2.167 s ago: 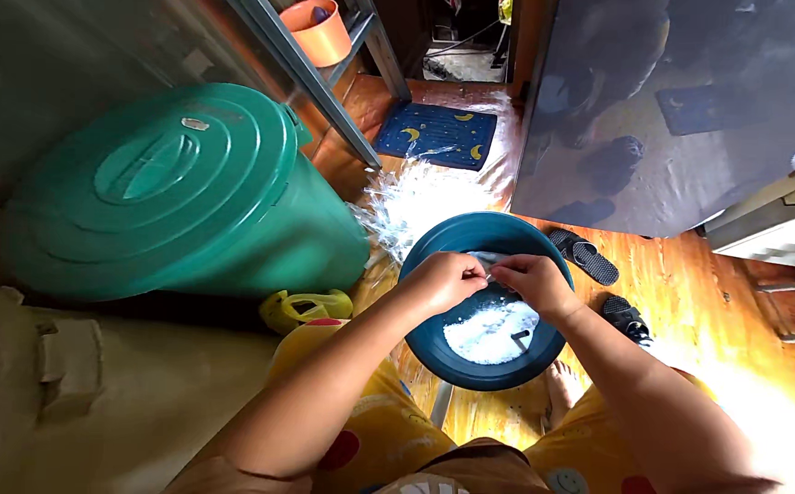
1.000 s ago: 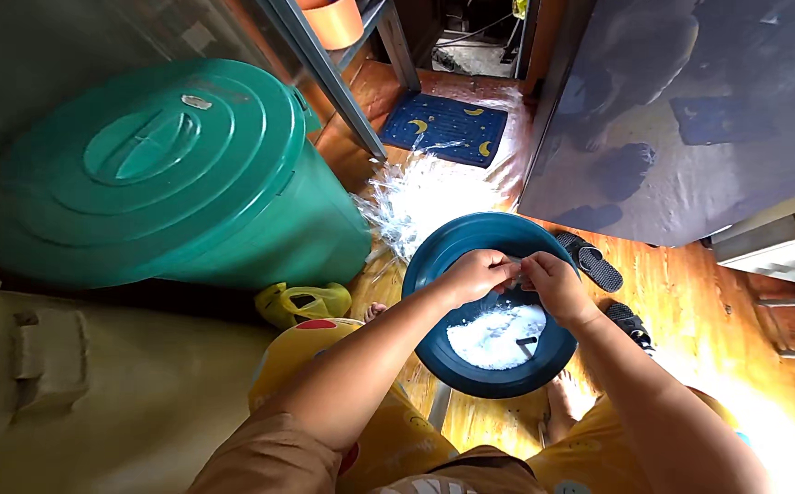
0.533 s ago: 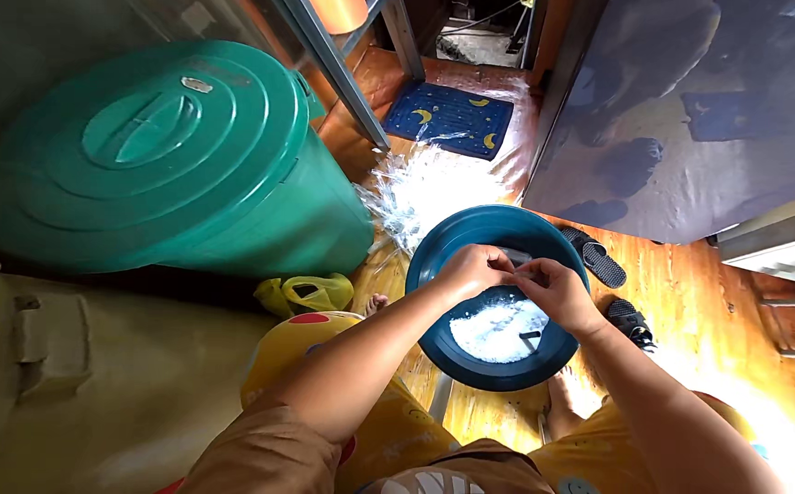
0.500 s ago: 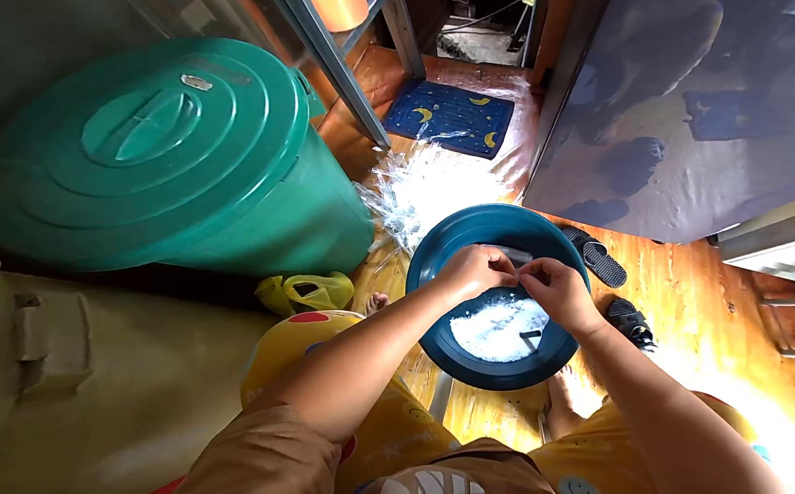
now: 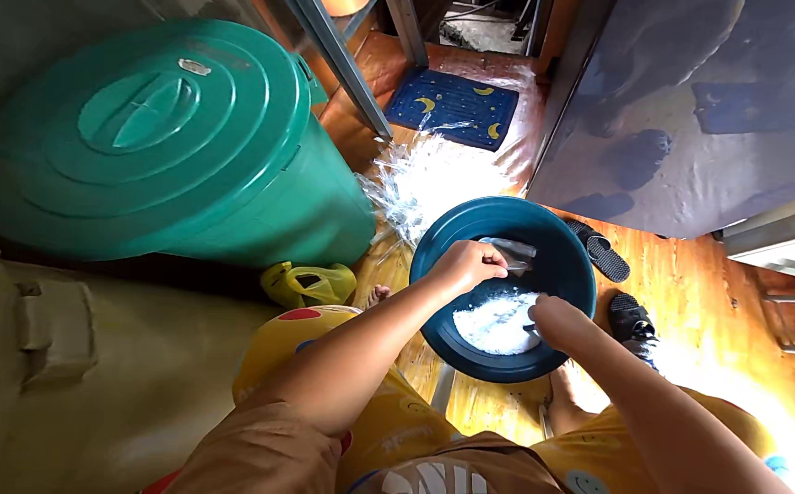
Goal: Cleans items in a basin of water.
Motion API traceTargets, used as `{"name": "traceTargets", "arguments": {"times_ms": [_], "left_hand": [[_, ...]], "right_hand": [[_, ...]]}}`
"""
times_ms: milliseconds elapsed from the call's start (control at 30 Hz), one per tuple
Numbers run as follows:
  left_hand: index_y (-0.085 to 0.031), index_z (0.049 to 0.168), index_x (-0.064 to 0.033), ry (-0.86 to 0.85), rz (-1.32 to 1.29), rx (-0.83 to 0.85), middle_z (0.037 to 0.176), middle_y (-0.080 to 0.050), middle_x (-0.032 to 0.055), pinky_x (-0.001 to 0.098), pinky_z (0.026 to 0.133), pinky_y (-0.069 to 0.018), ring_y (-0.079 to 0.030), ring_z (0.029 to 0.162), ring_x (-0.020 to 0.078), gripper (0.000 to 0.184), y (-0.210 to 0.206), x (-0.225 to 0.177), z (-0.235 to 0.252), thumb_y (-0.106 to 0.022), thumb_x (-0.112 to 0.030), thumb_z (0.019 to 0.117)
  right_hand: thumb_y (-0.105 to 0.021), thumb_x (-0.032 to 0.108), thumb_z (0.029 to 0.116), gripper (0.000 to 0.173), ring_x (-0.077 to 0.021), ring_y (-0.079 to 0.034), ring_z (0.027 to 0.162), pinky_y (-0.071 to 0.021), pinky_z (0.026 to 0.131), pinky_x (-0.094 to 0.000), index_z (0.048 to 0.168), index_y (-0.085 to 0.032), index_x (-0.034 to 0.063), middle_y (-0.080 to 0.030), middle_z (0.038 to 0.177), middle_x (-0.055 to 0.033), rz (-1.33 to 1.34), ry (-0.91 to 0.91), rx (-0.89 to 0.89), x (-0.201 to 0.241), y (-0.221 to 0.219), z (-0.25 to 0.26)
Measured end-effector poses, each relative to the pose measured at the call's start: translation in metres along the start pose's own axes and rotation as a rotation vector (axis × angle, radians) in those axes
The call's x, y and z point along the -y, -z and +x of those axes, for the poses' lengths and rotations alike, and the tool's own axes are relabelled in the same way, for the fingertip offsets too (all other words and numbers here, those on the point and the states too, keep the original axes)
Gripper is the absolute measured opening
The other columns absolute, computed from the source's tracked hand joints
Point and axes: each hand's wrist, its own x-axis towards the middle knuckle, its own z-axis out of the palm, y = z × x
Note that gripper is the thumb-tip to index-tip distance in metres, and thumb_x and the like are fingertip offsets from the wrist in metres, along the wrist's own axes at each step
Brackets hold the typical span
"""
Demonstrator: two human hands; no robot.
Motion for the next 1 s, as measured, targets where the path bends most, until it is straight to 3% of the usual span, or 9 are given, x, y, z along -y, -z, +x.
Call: {"name": "traceTargets", "arguments": {"times_ms": [167,333,567,700,867,1000], "left_hand": [[-0.079,0.105,-0.0125,-0.019,0.091,-0.013,0.103,-0.076,0.0048,0.0415,0.092,-0.0566,-0.071,0.095,0.0164,0.016,0.006,0.002,0.001,-0.073,-0.025,0.0977],[-0.078,0.106,-0.0111,0.018,0.078,-0.021,0.100,-0.075,0.0056,0.0393,0.091,-0.0576,-0.071,0.091,0.0162,0.014,0.010,0.002,0.004,-0.072,-0.022,0.0988],[-0.077,0.106,-0.0107,0.035,0.080,0.020,0.098,-0.076,0.0041,0.0372,0.091,-0.0577,-0.072,0.090,0.0135,0.014,0.005,0.001,0.008,-0.070,-0.021,0.0999],[-0.077,0.107,-0.0082,0.031,0.061,0.047,0.100,-0.076,0.0058,0.0394,0.094,-0.0568,-0.073,0.093,0.0157,0.015,0.003,0.001,0.009,-0.069,-0.019,0.0998],[-0.076,0.111,-0.0085,0.023,0.100,0.073,0.109,-0.075,0.0085,0.0453,0.100,-0.0538,-0.070,0.106,0.0212,0.019,-0.004,0.010,0.012,-0.070,-0.022,0.0994],[-0.077,0.111,-0.0093,0.019,0.151,0.089,0.107,-0.076,0.0071,0.0455,0.096,-0.0560,-0.071,0.103,0.0200,0.019,-0.014,0.017,0.010,-0.062,-0.016,0.1007]], "right_hand": [[-0.053,-0.006,0.0954,0.022,-0.0454,-0.060,0.120,-0.0532,0.092,-0.0610,0.111,-0.068,-0.0064,-0.061,0.127,-0.0274,-0.063,-0.051,-0.023,0.000,0.012,-0.009],[-0.050,0.002,0.1005,0.032,-0.0411,-0.061,0.120,-0.0515,0.098,-0.0566,0.127,-0.066,-0.0016,-0.060,0.130,-0.0248,-0.003,-0.045,-0.085,-0.015,0.020,0.005],[-0.056,0.001,0.0966,0.036,-0.0412,-0.059,0.124,-0.0507,0.100,-0.0566,0.129,-0.068,0.0075,-0.057,0.135,-0.0261,0.045,-0.017,-0.001,-0.020,0.000,0.047],[-0.052,-0.006,0.0948,0.037,-0.0438,-0.060,0.121,-0.0512,0.098,-0.0588,0.126,-0.069,0.0051,-0.055,0.136,-0.0265,0.050,0.077,-0.049,-0.013,-0.010,0.054],[-0.049,-0.007,0.0961,0.035,-0.0383,-0.054,0.130,-0.0499,0.101,-0.0549,0.120,-0.071,0.0052,-0.061,0.134,-0.0173,-0.044,0.079,-0.080,-0.003,-0.016,0.057],[-0.051,-0.006,0.0946,0.034,-0.0390,-0.055,0.130,-0.0472,0.104,-0.0565,0.119,-0.072,0.0052,-0.062,0.133,-0.0185,0.003,0.090,-0.074,-0.007,-0.028,0.064]]}}
